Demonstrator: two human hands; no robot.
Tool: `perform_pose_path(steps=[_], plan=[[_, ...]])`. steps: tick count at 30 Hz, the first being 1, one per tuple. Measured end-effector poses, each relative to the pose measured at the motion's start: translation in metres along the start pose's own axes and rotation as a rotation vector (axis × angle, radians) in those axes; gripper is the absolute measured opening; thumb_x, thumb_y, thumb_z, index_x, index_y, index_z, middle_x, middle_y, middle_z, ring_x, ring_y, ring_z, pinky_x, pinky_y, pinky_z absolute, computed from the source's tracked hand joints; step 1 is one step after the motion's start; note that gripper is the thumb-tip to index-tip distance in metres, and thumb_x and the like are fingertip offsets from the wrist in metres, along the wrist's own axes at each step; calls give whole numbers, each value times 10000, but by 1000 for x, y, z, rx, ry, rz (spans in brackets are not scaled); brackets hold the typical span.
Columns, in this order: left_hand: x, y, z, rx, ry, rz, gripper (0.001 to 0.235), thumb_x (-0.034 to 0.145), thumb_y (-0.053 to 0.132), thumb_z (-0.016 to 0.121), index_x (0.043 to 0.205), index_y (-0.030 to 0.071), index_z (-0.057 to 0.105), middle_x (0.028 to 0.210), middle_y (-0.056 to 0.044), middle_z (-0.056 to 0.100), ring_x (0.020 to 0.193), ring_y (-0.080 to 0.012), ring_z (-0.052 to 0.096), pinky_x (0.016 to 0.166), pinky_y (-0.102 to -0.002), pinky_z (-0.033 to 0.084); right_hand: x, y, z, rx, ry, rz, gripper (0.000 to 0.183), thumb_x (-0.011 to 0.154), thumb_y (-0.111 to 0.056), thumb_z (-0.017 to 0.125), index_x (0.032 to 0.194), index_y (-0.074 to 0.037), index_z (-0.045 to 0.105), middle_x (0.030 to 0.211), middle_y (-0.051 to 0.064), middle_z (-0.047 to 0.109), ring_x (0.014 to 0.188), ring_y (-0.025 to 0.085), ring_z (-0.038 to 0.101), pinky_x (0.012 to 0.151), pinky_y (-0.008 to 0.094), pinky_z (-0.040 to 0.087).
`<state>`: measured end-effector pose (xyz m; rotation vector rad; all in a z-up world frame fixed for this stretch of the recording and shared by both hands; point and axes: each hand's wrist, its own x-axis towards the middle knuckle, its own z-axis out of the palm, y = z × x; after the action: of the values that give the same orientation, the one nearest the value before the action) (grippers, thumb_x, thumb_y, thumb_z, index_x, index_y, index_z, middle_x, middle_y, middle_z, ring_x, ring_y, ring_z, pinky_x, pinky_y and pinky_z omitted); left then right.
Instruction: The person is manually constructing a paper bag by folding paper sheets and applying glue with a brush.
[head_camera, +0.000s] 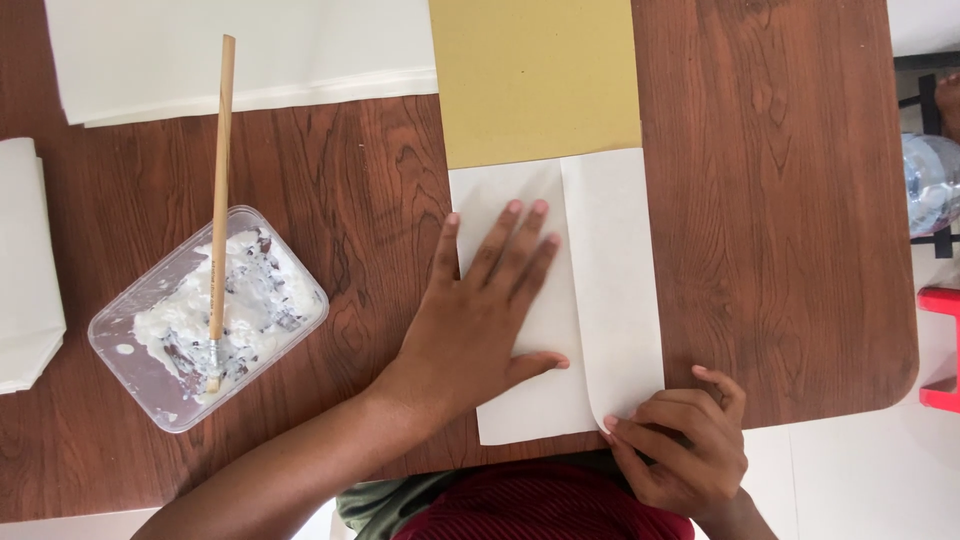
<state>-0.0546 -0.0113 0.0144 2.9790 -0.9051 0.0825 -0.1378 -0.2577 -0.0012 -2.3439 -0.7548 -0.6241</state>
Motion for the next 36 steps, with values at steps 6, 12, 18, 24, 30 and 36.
perform_pose_path(steps=[6, 12, 18, 24, 30, 36], plan=[[0, -2, 6, 25, -29, -75, 1245, 768, 1012, 356, 1668, 166, 196, 1742, -93, 100, 1609, -284, 67, 1260, -630, 135, 0, 4, -1, -31, -23, -36, 168, 805, -146, 806, 754, -278, 716, 766, -78, 588, 644, 93, 563, 1013, 449, 363], [1, -2, 6, 16, -37, -77, 1265, 754, 1027, 353, 1665, 162, 204, 1742, -87, 100, 1609, -280, 71, 1256, -629, 143, -1, 6, -1, -35, -40, -45, 131, 821, -179, 806, 816, -292, 741, 773, -93, 590, 648, 82, 560, 1006, 453, 359], [0, -2, 5, 0, -37, -80, 1258, 755, 1016, 375, 1666, 165, 205, 1742, -84, 111, 1609, -280, 77, 1260, -630, 122, 0, 6, -1, -54, -52, -81, 141, 847, -160, 781, 838, -293, 736, 788, -94, 583, 653, 78, 558, 1013, 446, 344], [0, -3, 7, -24, -33, -82, 1245, 766, 1011, 352, 1667, 165, 198, 1742, -81, 109, 1609, -286, 72, 1264, -628, 100, -1, 7, -1, -49, -73, -86, 143, 857, -145, 759, 833, -282, 726, 801, -85, 591, 656, 87, 571, 1026, 458, 333], [0, -3, 5, 2, -38, -84, 1256, 765, 1023, 352, 1670, 169, 180, 1743, -75, 97, 1609, -280, 74, 1265, -619, 123, -4, 9, -2, -57, -86, -110, 127, 859, -156, 764, 852, -280, 739, 817, -79, 599, 676, 98, 577, 1029, 472, 337], [0, -3, 6, 6, -37, -86, 1259, 760, 1029, 344, 1669, 173, 185, 1743, -72, 101, 1608, -278, 71, 1262, -621, 135, -3, 9, -1, -51, -84, -122, 112, 874, -170, 739, 865, -282, 745, 873, -90, 641, 768, 125, 617, 1059, 518, 332]])
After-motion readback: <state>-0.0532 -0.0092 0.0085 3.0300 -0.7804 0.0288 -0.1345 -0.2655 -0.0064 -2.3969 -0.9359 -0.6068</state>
